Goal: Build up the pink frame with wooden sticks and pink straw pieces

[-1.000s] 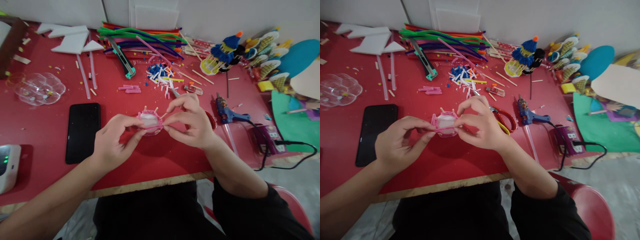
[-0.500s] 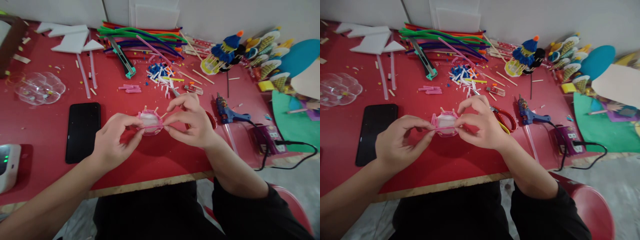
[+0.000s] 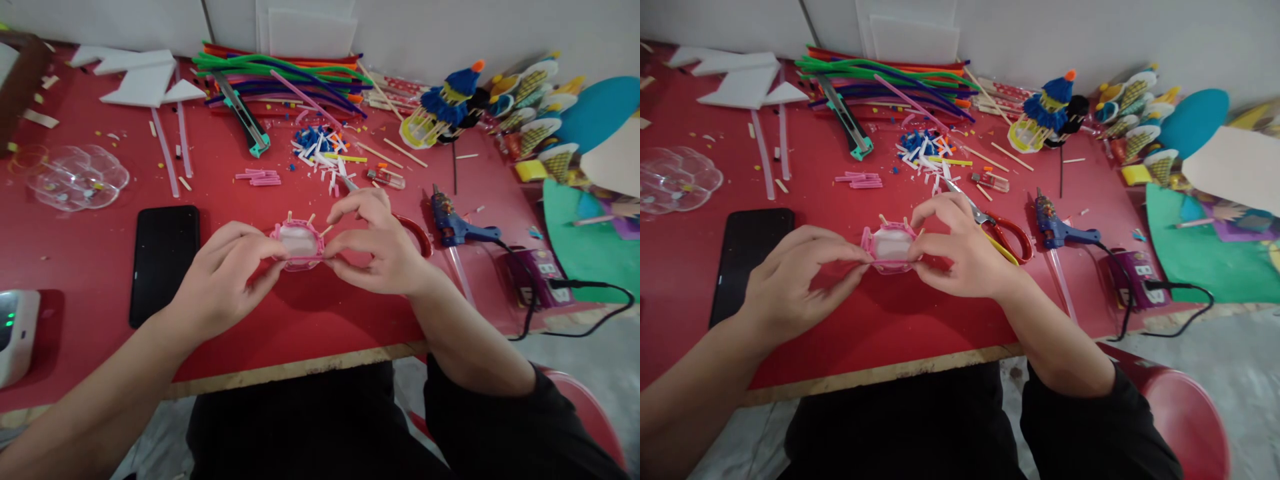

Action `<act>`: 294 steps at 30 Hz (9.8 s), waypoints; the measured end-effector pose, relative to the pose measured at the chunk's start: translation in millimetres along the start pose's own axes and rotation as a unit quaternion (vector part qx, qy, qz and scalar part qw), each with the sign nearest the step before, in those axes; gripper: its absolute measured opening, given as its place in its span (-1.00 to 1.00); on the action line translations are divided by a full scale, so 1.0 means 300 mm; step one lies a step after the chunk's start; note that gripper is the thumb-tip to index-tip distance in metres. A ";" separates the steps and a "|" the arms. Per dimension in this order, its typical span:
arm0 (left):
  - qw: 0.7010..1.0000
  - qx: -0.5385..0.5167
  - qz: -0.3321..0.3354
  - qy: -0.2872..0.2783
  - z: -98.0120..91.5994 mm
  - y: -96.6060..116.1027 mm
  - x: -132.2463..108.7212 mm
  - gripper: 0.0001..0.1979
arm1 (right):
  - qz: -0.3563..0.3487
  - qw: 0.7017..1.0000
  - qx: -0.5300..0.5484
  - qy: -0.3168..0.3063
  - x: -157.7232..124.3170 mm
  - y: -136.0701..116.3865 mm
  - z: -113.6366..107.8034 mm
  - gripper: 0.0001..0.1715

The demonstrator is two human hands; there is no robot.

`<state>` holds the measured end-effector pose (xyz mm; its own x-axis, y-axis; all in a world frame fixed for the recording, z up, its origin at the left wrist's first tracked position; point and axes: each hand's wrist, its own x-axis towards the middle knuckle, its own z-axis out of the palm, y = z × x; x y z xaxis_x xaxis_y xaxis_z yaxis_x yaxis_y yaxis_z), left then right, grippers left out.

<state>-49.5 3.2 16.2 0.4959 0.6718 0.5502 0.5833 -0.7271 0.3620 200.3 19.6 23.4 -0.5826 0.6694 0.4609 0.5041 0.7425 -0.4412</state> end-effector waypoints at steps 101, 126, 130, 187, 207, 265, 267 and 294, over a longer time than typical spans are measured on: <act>0.996 -0.048 0.009 -0.080 -0.013 -0.007 0.000 -0.78 | -0.019 1.000 0.002 -0.024 0.001 0.020 0.014 -0.88; 1.000 0.011 0.019 -0.006 -0.026 0.016 0.001 -0.70 | -0.012 1.000 0.002 0.016 0.003 -0.001 -0.042 -0.84; 0.999 0.043 0.023 -0.020 -0.012 0.013 -0.001 -0.76 | -0.020 1.000 -0.013 0.016 0.000 -0.015 0.003 -0.84; 0.976 0.051 -0.116 -0.174 0.024 0.027 -0.031 -0.70 | 0.053 0.996 -0.042 0.059 0.007 -0.108 0.117 -0.88; 0.974 0.025 -0.156 -0.162 -0.018 0.040 -0.005 -0.76 | 0.049 0.998 -0.008 0.031 0.011 -0.103 0.049 -0.76; 0.888 -0.184 -0.376 -0.189 -0.012 0.059 0.025 -0.73 | 0.102 0.992 0.050 -0.051 0.006 -0.014 0.019 -0.89; 0.890 -0.179 -0.374 -0.188 -0.013 0.060 0.026 -0.74 | 0.102 0.992 0.050 -0.052 0.005 -0.014 0.019 -0.89; 0.996 0.022 -0.077 -0.031 0.011 0.050 -0.023 -0.83 | -0.031 0.999 -0.005 -0.016 -0.009 -0.024 0.030 -0.80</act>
<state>-42.0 -11.8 15.4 0.4367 0.7834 0.4422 0.6830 -0.6086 0.4038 192.6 12.2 18.5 -0.6334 0.6210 0.4617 0.4729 0.7829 -0.4043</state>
